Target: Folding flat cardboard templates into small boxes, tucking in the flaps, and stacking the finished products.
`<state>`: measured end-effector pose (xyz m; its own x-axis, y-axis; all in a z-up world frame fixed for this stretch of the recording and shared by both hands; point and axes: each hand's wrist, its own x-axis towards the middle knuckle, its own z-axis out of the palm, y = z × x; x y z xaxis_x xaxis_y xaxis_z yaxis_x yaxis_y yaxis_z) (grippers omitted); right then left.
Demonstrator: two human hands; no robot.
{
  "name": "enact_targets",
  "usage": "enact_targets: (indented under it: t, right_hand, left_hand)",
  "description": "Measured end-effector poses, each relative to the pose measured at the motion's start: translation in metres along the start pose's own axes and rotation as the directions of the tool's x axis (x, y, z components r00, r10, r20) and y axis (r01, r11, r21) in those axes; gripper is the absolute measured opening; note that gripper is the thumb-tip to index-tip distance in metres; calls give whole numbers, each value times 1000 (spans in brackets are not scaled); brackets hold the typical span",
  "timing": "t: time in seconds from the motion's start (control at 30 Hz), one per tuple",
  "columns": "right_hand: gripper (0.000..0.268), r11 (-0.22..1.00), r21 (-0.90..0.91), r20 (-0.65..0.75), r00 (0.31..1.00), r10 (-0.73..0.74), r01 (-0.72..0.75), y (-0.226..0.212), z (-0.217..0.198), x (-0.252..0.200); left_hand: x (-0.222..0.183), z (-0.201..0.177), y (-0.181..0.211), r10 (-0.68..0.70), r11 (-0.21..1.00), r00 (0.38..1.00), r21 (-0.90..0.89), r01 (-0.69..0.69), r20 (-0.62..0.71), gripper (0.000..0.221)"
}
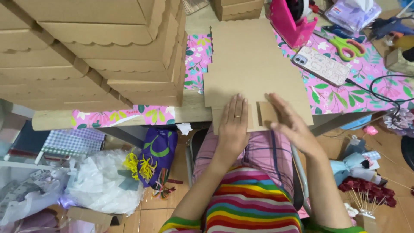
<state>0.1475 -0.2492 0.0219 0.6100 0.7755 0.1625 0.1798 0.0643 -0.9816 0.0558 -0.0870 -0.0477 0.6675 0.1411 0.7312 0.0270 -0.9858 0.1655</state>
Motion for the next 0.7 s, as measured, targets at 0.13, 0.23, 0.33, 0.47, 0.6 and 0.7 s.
enact_targets:
  t: [0.13,0.23,0.33,0.47,0.6,0.7]
  right_hand:
    - [53,988,-122,-338,940,47,-94,11,-40,-9]
    - [41,913,-355,-522,853,-15,-201,22,-53,-16]
    - [34,885,-335,-595,801,68,-324,35,-63,-4]
    - [44,713,-616,-544,835,-78,-334,55,-81,17]
    - [41,624,-703,-493,866,-82,-341,75,-98,31]
    - [35,667,-652,-518,854,-45,-361,69,-97,31]
  left_hand:
    - [-3,-13,9,-68,998,964,13,67,257,107]
    - [-4,-31,15,-92,995,942,-5,99,324,95]
    - [-3,-39,13,-47,994,978,-89,66,202,66]
    - [0,-35,8,-31,988,995,-145,44,94,72]
    - [2,-37,6,-25,982,999,-188,33,46,69]
    - [3,-41,6,-14,982,999,-189,24,51,69]
